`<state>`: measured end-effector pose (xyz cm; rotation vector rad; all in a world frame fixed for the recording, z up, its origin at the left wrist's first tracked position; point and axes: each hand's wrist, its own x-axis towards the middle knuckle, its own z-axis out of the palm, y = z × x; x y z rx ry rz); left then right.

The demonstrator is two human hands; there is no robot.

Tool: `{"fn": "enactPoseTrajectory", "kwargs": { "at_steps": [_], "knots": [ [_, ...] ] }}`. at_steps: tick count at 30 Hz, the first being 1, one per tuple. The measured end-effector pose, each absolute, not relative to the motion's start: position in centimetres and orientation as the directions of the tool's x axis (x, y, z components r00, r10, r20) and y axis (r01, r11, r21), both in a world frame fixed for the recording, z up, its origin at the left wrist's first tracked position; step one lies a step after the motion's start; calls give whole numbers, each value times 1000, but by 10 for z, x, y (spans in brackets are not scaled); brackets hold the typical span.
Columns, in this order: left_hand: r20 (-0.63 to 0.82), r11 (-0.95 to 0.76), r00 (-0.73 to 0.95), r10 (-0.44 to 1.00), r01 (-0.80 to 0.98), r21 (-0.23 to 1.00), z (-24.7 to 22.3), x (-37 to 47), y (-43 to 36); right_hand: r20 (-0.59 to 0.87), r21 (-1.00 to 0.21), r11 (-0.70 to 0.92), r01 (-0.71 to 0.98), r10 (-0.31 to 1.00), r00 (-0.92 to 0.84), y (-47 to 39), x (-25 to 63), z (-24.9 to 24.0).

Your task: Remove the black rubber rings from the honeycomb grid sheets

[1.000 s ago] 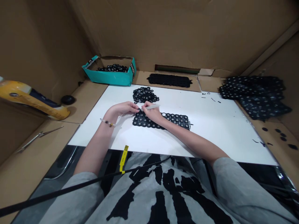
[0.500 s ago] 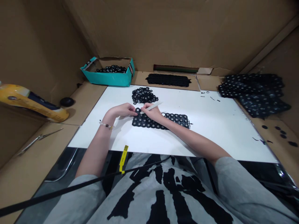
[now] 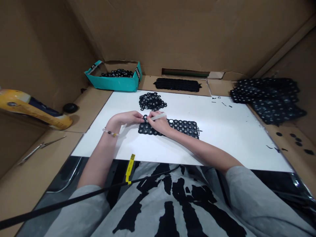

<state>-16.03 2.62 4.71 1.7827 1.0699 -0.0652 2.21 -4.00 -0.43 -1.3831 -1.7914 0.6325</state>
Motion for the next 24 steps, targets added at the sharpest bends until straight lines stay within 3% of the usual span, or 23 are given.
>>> {"fn": "enactPoseTrajectory", "kwargs": {
  "at_steps": [3, 7, 13, 17, 22, 24],
  "knots": [
    [-491, -113, 614, 618, 688, 717, 50, -160, 25, 280, -763, 285, 580, 955, -101, -41, 20, -6],
    [-415, -187, 574, 706, 715, 673, 54, -160, 16, 252, -817, 270, 509, 962, -105, -38, 25, -7],
    [-289, -164, 368, 884, 822, 546, 39, -169, -12, 240, -887, 261, 382, 965, -104, -35, 31, -5],
    [-211, -176, 404, 890, 731, 659, 25, -173, -25, 349, -853, 353, 385, 933, -84, -43, 39, 3],
    [-171, -140, 396, 902, 643, 753, 24, -168, -34, 109, -968, 157, 195, 965, -237, -56, 45, 4],
    [-173, -117, 383, 907, 624, 772, 24, -167, -35, 77, -982, 116, 147, 965, -250, -57, 43, 2]
  ]
}}
